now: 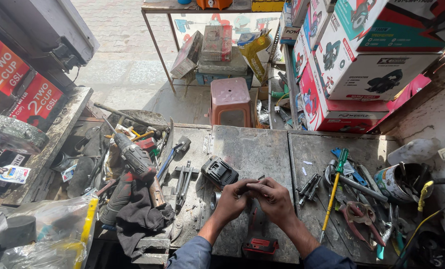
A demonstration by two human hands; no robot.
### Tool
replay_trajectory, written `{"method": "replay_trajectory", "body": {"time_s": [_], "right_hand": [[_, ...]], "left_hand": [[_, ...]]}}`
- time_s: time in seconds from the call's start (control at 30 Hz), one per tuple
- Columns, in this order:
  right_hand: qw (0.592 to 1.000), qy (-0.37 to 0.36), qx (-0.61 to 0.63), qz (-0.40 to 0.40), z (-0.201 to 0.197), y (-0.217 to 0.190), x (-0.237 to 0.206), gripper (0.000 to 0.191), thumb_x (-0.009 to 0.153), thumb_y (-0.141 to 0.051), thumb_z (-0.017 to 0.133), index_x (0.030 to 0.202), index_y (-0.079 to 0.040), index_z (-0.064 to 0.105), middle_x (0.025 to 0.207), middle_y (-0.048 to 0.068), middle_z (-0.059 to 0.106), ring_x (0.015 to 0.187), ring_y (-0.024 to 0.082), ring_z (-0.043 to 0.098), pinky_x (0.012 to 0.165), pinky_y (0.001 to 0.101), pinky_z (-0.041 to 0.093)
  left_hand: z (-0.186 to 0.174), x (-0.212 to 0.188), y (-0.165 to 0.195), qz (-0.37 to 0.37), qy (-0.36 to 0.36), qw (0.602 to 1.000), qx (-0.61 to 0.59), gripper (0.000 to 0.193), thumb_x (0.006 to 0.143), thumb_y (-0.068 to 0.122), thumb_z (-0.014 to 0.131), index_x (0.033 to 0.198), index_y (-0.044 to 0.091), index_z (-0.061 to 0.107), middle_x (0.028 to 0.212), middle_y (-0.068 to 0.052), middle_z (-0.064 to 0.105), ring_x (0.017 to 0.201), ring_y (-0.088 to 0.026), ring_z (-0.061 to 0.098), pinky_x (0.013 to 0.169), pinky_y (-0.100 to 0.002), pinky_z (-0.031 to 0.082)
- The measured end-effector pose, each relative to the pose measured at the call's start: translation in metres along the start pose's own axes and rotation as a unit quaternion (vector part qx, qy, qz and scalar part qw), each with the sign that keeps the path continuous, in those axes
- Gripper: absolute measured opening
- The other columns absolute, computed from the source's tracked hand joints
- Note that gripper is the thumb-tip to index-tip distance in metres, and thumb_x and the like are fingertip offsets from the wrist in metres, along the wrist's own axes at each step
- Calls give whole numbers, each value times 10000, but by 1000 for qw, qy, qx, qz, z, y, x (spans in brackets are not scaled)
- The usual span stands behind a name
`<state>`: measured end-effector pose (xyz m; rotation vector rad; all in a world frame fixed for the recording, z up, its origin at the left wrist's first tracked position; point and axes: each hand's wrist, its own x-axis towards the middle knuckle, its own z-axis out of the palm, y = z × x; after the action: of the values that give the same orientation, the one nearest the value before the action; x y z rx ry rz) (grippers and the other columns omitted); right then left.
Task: The person works at a cluttered workbench, first handling a small part with both hands, then picking up a red cordless angle grinder and unscrewing and prying at its housing. They separate the grinder's casing, remove the battery pack and chuck, and handle the round gear head and internal motor components by hand, laying the disassembled parts out on the bench.
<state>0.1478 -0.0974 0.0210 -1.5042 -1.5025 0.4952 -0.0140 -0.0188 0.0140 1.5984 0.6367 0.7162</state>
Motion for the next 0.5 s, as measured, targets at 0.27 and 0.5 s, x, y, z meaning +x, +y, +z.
{"method": "replay_trajectory", "body": {"time_s": [0.27, 0.5], "right_hand": [[999, -13, -6, -42, 2, 0, -1, 391, 811, 74, 679, 1178, -52, 729, 1106, 111, 746, 953, 214, 774, 746, 307, 629], [998, -33, 26, -36, 1, 11, -4, 386, 872, 83, 646, 1234, -49, 674, 1178, 119, 740, 1048, 234, 773, 856, 310, 636]], "left_hand": [[1, 0, 2, 70, 44, 992, 100, 327, 846, -10, 680, 1171, 17, 711, 1048, -139, 782, 953, -217, 786, 810, -321, 612], [6, 7, 1, 56, 44, 990, 123, 350, 832, 57, 749, 1175, 24, 687, 1061, -140, 735, 942, -247, 760, 795, -346, 601]]}}
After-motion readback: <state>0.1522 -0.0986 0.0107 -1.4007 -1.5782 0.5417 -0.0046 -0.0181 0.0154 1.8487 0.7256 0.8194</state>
